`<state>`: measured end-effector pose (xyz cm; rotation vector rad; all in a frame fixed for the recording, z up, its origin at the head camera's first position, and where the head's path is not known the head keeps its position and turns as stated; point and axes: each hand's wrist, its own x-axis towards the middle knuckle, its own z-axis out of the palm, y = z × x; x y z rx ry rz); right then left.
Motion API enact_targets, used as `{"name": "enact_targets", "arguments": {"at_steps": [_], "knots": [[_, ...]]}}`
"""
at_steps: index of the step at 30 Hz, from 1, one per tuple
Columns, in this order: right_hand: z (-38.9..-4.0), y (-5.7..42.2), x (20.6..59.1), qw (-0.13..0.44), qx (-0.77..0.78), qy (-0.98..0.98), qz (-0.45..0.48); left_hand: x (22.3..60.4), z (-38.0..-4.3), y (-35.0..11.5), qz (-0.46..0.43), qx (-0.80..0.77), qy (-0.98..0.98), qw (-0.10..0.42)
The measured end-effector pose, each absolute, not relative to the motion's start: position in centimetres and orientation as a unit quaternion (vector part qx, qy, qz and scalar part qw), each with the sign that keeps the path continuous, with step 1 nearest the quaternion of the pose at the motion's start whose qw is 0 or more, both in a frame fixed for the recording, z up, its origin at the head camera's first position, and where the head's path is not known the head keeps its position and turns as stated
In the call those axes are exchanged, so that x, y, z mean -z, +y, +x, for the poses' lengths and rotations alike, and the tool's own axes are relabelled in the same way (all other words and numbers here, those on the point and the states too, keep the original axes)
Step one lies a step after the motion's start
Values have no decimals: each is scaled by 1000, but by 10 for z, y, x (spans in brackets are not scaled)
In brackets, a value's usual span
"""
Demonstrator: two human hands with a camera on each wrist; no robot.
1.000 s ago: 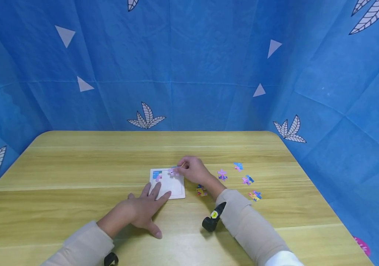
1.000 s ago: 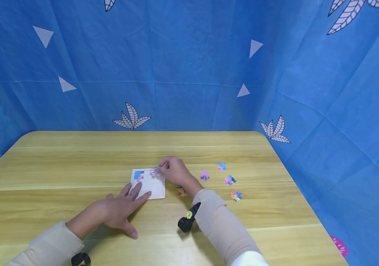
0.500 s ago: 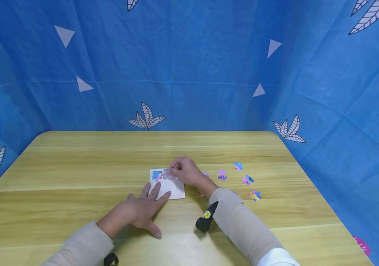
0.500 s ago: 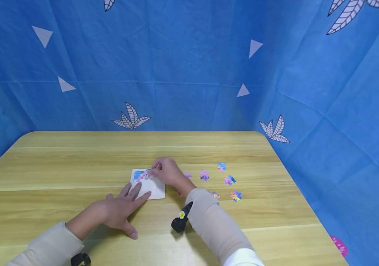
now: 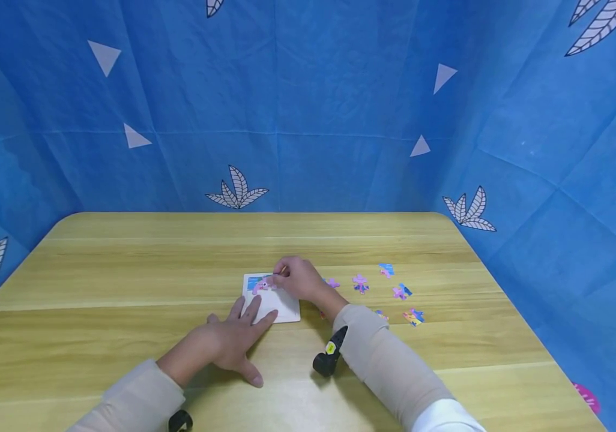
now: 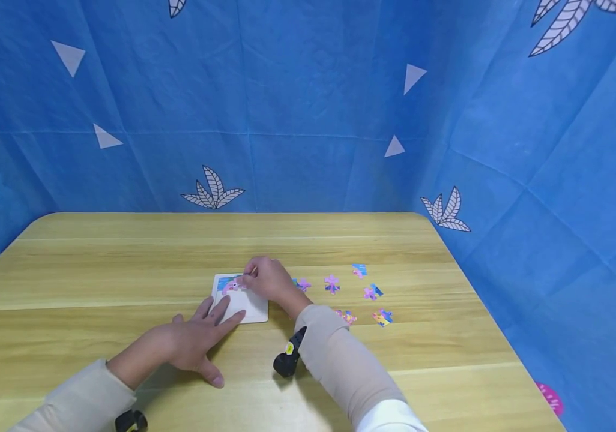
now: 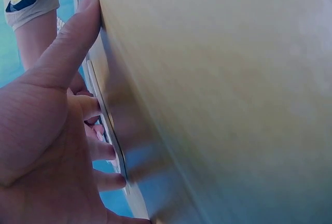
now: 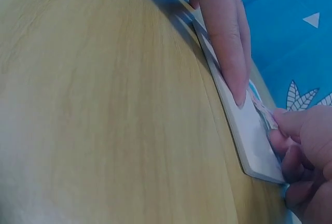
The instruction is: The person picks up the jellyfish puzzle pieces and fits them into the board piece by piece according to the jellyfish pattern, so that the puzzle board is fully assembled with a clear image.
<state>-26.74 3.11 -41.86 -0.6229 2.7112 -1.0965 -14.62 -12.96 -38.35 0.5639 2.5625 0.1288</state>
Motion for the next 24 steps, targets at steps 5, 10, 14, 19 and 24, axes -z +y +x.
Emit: {"name": "enact_targets", "arguments": {"at_steps": [5,10,14,19,24], "knots": [[-268,27,419,78,345,919,-174,383,-146,-130,209,-46,943,253],[-267,23,415,93,344,924,-136,382,-145,-130,210,-45,944,250],[-268,24,413,98,340,927,-122,383,-144,-131,211,-47,945,247],[-271,24,413,93,329,932,-121,384,-145,-130,211,-47,945,245],[-271,24,412,91,327,933,-122,384,-146,-130,211,-45,945,246]]}}
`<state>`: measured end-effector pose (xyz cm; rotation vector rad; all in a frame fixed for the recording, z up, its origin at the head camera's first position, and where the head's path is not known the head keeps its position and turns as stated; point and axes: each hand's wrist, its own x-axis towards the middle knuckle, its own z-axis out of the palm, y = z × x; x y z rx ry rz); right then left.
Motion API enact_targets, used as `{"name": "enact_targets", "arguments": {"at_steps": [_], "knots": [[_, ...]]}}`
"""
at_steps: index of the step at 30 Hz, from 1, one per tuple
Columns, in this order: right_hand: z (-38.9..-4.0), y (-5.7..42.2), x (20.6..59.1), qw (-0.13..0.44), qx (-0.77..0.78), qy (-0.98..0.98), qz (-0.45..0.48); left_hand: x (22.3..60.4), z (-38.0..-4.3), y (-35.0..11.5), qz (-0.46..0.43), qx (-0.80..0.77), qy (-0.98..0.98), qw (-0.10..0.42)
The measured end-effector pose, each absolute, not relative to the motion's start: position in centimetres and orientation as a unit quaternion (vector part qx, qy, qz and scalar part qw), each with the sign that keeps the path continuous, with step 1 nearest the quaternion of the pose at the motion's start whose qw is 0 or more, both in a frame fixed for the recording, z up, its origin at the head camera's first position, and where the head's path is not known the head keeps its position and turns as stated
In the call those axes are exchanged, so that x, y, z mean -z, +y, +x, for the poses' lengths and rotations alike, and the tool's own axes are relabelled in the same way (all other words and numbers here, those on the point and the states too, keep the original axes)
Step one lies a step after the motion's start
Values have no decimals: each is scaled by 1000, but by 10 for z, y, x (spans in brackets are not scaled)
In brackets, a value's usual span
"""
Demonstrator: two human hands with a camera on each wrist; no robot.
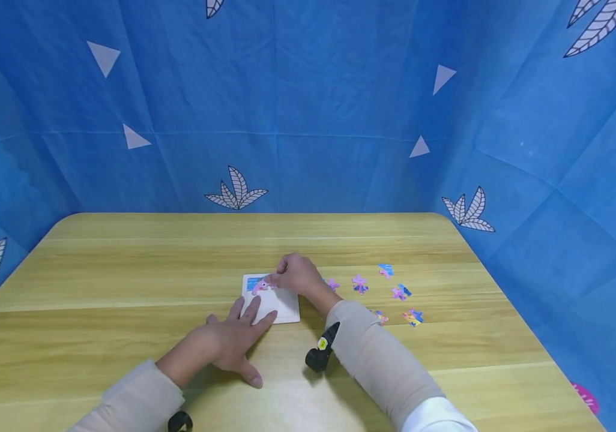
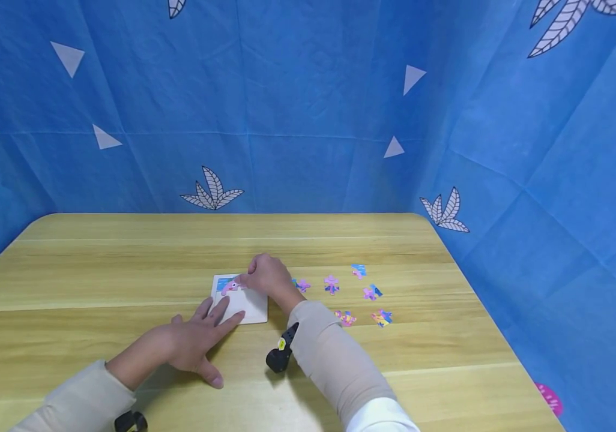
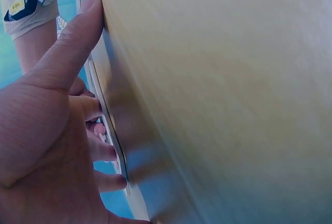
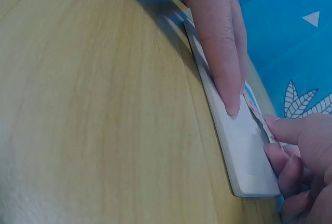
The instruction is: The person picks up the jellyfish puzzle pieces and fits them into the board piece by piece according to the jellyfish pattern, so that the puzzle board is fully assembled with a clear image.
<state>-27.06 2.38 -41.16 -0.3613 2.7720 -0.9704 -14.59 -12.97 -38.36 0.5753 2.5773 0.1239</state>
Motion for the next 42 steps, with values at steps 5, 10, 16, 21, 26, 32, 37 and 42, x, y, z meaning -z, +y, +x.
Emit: {"name": "enact_targets", "arguments": {"at_steps": [5,10,16,21,26,32,37,42], "knots": [[-271,23,411,92,319,936,-118,383,-146,-129,210,-43,946,245],[-271,23,411,91,320,936,-116,383,-146,-129,210,-41,945,246],[-271,24,411,86,323,935,-119,384,-146,-129,207,-41,944,254],[-270,24,411,91,322,935,-117,384,-147,-129,206,-41,944,256],[-269,24,411,90,318,937,-113,384,-146,-129,208,-45,943,254],[-269,23,413,88,311,941,-104,384,-146,-129,208,-48,944,253],[-269,22,413,74,293,946,-113,382,-145,-129,207,-48,943,254],[-268,22,413,68,290,948,-113,381,-146,-129,205,-49,943,257]]}}
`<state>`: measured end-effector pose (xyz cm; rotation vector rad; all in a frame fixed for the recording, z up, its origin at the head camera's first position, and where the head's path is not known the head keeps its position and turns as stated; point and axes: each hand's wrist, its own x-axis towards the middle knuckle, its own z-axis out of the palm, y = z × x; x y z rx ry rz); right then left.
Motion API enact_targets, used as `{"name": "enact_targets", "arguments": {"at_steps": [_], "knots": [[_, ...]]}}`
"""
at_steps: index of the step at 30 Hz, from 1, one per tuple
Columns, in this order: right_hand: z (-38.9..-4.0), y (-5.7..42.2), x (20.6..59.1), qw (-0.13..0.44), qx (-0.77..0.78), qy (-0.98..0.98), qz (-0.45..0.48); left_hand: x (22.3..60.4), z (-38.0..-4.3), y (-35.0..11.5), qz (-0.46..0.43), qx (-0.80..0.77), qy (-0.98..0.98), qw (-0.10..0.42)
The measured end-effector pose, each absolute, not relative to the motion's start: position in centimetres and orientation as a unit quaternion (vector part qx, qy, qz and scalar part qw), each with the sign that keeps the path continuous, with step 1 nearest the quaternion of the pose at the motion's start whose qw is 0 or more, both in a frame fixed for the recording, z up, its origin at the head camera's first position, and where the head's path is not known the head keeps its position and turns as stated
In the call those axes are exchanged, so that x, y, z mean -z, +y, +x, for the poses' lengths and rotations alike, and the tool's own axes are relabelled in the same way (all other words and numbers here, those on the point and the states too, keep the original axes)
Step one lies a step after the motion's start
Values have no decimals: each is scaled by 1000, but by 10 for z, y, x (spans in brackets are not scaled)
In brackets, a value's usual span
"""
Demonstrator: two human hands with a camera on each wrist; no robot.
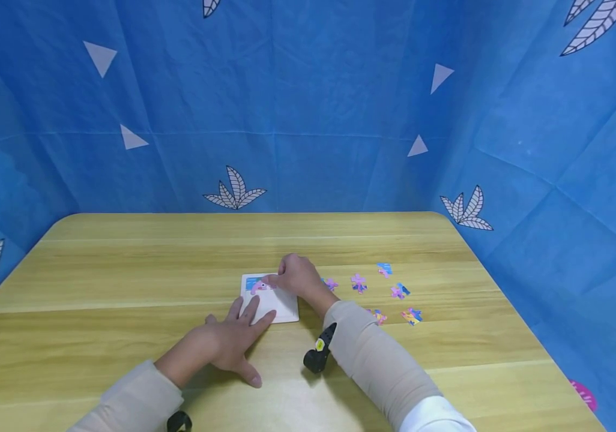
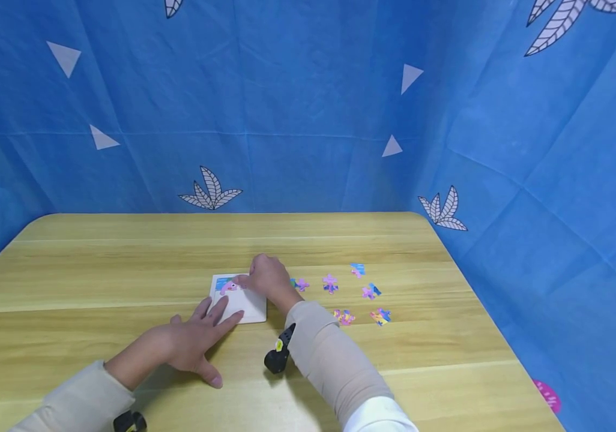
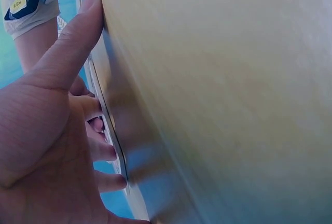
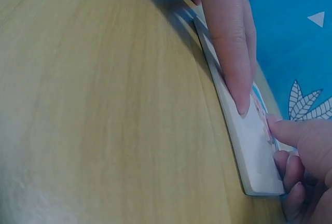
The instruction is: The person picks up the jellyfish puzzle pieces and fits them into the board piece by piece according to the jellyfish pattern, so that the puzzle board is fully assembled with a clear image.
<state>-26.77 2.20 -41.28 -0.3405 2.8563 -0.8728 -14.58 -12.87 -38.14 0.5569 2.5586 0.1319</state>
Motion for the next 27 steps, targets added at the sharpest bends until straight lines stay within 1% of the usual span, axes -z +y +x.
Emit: {"name": "enact_targets", "arguments": {"at_steps": [7,18,27], "knots": [[-266,21,416,59,296,948,-105,383,-146,-130,207,-49,944,254],[-266,25,418,60,311,939,-132,384,-147,-130,205,-45,944,256],[-268,45,411,74,340,927,-144,384,-146,-130,204,-48,945,252]]}}
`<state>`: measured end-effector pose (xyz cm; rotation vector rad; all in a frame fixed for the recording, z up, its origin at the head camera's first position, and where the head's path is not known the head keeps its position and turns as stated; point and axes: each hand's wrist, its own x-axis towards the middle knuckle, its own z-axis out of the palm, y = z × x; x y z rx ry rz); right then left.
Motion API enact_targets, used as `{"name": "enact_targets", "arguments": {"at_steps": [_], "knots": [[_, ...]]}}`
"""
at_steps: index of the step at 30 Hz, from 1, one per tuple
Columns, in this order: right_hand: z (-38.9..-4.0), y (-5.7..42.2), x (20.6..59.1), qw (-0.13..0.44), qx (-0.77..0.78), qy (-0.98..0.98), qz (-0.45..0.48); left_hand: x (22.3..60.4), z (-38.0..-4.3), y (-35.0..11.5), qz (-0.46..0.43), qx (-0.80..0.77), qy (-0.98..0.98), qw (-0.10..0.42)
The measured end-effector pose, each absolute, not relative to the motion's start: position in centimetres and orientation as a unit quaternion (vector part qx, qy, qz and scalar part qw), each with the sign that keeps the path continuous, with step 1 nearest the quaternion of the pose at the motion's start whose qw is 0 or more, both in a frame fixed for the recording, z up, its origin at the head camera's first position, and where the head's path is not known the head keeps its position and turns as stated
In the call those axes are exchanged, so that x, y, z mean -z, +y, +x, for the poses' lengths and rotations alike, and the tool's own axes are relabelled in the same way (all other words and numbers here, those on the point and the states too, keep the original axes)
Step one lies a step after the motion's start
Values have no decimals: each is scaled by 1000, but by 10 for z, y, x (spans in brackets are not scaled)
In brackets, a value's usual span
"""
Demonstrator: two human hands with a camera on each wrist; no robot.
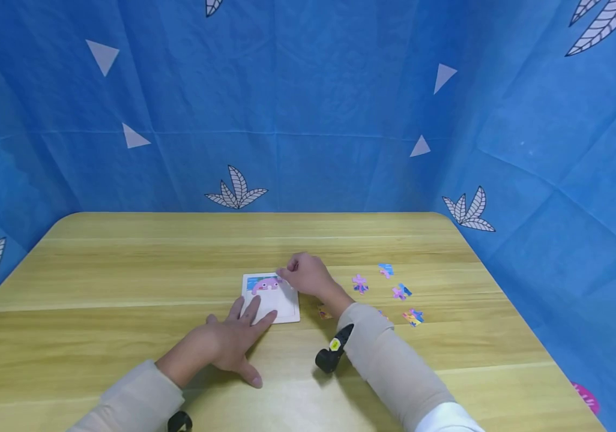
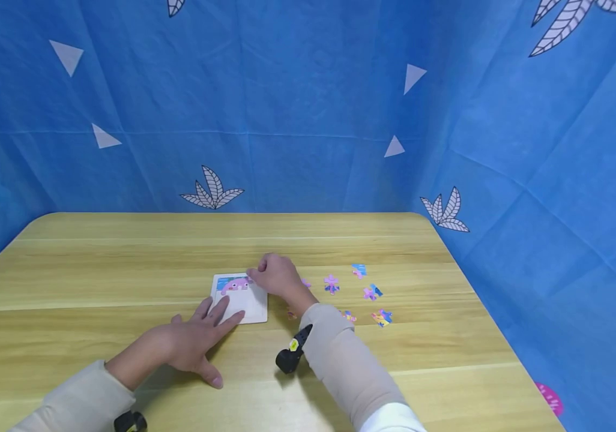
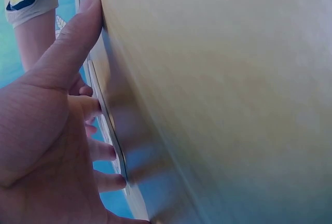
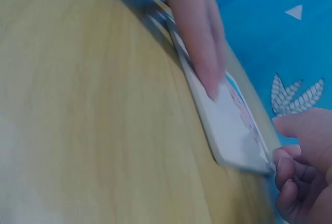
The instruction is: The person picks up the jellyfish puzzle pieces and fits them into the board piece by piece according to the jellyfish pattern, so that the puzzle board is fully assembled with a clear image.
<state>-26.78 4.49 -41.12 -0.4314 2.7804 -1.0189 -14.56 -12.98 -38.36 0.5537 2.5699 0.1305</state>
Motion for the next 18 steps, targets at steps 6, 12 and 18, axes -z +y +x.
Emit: {"name": "enact_targets", "arguments": {"at_steps": [6,12,18], "knots": [[-273,69,407,72,339,930,-119,383,-145,-129,202,-50,945,253],[-278,90,405,70,340,933,-91,382,-144,-129,203,-51,946,249],[-282,106,408,59,318,944,-73,381,-143,-128,203,-56,945,249]]}}
